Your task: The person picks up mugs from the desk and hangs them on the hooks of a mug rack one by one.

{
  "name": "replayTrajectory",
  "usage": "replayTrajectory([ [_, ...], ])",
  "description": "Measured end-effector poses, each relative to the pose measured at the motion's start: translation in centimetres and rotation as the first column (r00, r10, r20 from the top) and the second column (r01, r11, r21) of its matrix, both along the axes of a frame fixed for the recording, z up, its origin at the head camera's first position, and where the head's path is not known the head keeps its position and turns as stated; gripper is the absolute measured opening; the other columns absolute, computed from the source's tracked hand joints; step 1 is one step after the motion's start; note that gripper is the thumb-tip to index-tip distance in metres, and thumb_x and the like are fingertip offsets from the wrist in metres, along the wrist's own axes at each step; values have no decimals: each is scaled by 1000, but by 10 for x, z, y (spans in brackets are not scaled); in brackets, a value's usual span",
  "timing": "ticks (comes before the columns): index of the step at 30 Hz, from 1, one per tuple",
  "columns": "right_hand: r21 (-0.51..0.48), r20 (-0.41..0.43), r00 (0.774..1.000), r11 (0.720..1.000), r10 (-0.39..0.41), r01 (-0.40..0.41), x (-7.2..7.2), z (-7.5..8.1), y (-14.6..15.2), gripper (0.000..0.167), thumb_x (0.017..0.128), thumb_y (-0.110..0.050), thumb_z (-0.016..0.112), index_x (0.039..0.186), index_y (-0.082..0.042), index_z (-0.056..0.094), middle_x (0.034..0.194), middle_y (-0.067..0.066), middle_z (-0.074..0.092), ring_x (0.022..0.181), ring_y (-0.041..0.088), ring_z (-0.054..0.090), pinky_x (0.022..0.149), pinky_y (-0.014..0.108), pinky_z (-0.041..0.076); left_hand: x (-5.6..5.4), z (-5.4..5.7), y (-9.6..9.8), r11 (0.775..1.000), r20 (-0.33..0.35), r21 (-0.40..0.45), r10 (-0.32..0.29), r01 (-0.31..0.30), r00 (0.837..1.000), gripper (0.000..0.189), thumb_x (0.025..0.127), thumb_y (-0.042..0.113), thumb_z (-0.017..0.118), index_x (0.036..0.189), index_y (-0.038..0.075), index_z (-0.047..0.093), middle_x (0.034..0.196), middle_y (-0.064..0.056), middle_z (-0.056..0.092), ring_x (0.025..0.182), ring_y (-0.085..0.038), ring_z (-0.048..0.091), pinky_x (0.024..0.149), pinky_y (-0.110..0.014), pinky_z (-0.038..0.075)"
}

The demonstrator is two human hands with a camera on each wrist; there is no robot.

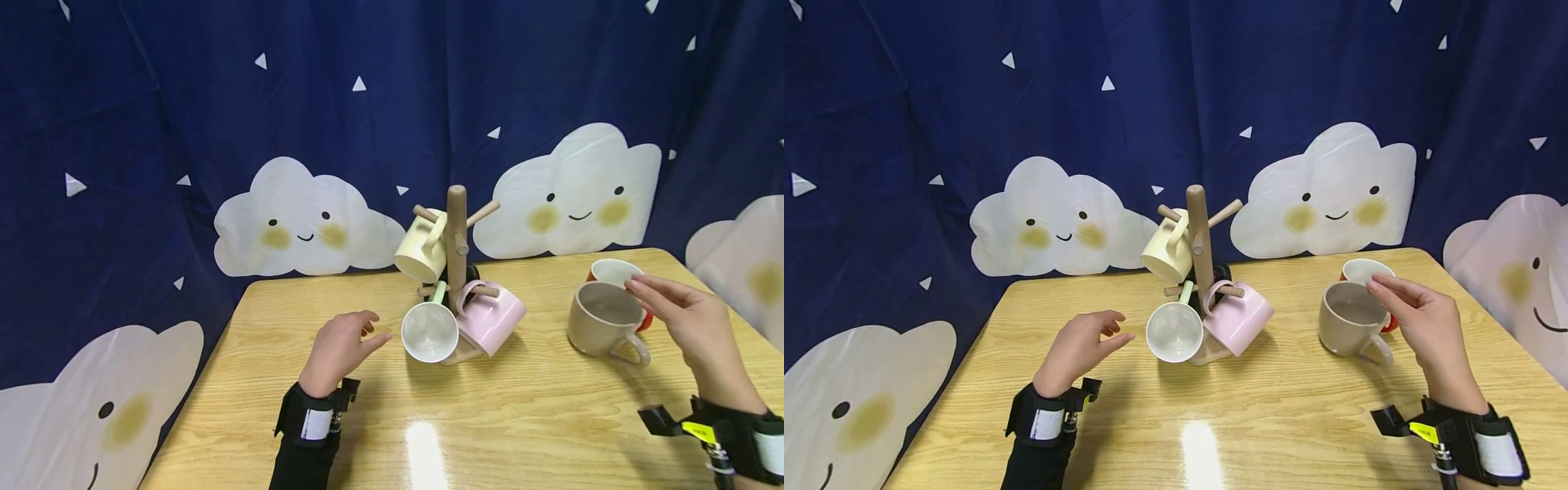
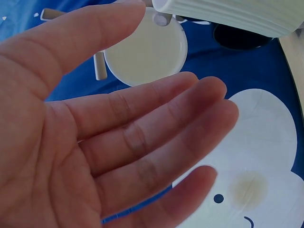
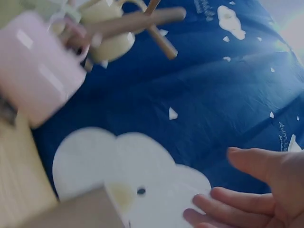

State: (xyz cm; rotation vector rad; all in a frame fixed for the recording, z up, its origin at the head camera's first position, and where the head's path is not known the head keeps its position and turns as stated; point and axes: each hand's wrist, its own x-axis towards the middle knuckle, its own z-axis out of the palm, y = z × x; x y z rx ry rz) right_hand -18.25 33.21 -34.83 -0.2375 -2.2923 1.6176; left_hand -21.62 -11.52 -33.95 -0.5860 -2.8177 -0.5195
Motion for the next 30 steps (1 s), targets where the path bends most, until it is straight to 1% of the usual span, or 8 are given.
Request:
replayTrajectory([
  [2, 188, 115, 991, 981, -72, 50, 3, -3, 7, 48, 85, -45, 60, 124, -17, 59, 91, -43, 50, 105, -7, 51, 95, 33, 40, 0, 0, 0, 1000, 2, 2, 1, -1, 1000, 38, 81, 38, 67, 104, 7, 67, 89, -6, 70, 77, -19, 66, 63, -33, 51],
  [5, 402, 181, 975, 914, -131, 48, 8, -13, 14, 66, 83, -54, 57, 128, -5, 53, 113, -22, 60, 123, 27, 45, 92, 60, 31, -1, 1, 1, 1000, 4, 4, 1, -1, 1000, 38, 81, 37, 67, 104, 7, 67, 88, -6, 71, 77, -19, 66, 63, -34, 51],
  [9, 559, 131, 977, 827, -166, 65, 17, -30, 20, 63, 83, -49, 61, 118, 4, 59, 114, 27, 57, 110, 54, 42, 82, 58, 34, -1, 1, 1, 1000, 7, -2, -2, 2, 1000, 37, 82, 37, 67, 103, 7, 67, 89, -6, 71, 77, -19, 66, 63, -34, 52],
  [15, 628, 128, 979, 777, -159, 44, 29, -52, 16, 59, 83, -48, 62, 110, 5, 63, 104, 30, 61, 102, 55, 48, 73, 53, 37, -1, 1, 3, 1000, 28, -1, -2, 2, 1000, 38, 81, 37, 67, 104, 7, 67, 89, -7, 71, 78, -20, 66, 62, -34, 52],
  [18, 644, 104, 987, 765, -123, 27, 29, -61, 11, 51, 83, -44, 64, 102, 4, 68, 89, 27, 67, 83, 47, 59, 62, 45, 39, 0, 1, 4, 1000, 33, 1, 0, 0, 999, 37, 81, 36, 68, 104, 7, 67, 89, -7, 71, 78, -20, 66, 62, -34, 52],
  [22, 639, 18, 992, 765, -123, 83, 30, -71, 6, 37, 84, -34, 65, 88, 2, 70, 65, 12, 64, 55, 12, 51, 50, 30, 33, -1, 0, 4, 1000, 25, -9, -4, 4, 1000, 38, 81, 37, 67, 105, 7, 67, 88, -7, 71, 77, -20, 66, 62, -33, 52],
  [28, 547, -56, 977, 812, -204, 201, 31, -82, 1, 36, 83, -30, 68, 99, 3, 69, 70, 9, 70, 59, -24, 32, 51, 20, 30, 0, 0, 4, 1000, 24, -13, 0, 1, 1000, 37, 81, 37, 67, 105, 7, 67, 88, -6, 71, 78, -20, 66, 62, -33, 52],
  [30, 500, -43, 972, 837, -231, 221, 31, -83, 1, 41, 82, -32, 68, 103, 4, 68, 65, -12, 68, 62, -29, 30, 52, 17, 31, 0, -1, 4, 1000, 26, -12, -1, 1, 1000, 37, 81, 36, 67, 105, 7, 67, 88, -7, 71, 78, -20, 66, 62, -33, 52],
])
